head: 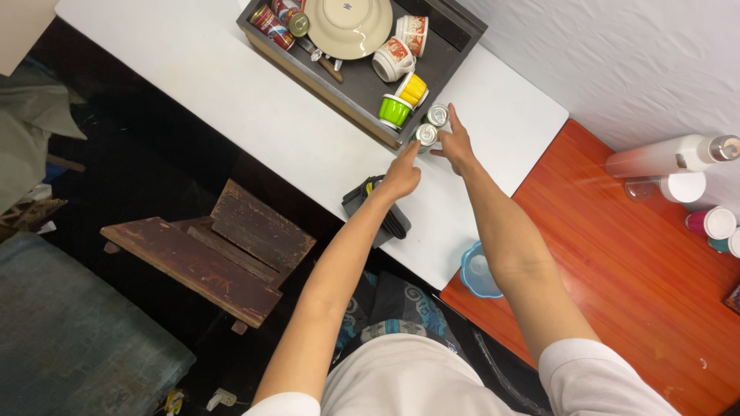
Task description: The person picks up a gray cloth and uses it to wipe down several items including a green and red can, a blue plastic bowl, and a small brown jar, before folding the cloth.
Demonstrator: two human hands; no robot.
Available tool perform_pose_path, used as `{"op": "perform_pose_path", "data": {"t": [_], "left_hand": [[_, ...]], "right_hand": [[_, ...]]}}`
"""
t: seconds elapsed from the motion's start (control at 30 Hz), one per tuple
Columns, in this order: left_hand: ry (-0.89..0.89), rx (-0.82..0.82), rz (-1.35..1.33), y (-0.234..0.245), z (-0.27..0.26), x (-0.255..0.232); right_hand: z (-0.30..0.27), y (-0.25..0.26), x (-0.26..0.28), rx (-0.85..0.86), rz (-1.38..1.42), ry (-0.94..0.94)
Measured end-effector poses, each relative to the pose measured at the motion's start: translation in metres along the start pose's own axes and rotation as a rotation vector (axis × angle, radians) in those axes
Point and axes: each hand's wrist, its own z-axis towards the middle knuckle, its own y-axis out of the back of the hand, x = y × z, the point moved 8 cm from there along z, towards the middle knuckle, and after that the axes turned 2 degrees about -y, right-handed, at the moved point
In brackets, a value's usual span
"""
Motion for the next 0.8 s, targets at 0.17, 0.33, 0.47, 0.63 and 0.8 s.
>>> {"op": "perform_pose_path", "data": {"t": [0.17, 0.33, 0.47, 0.63, 0.8], "left_hand": [[0.154, 0.197, 0.082, -0.026, -0.009, 0.001], [0.128, 0.174, 0.092, -0.016, -0.019, 0.005], [0.128, 0.147, 0.061, -0.009, -0.026, 0.007], [0.136, 0.118, 0.023, -0.005, -0.03, 0.002], [0.154, 0.062, 0.006, -0.005, -0.037, 0.001]], "right_hand": [[-0.007, -0.006, -0.008, 0.029, 0.163, -0.01], [-0.021, -0.006, -0.014, 0.006, 0.095, -0.008], [-0.029, -0.008, -0.019, 0.009, 0.106, 0.024], [-0.028, -0.01, -0.03, 0.01, 0.247, 0.015], [-0.032, -0.013, -0.053, -0.018, 0.415, -0.075]]}}
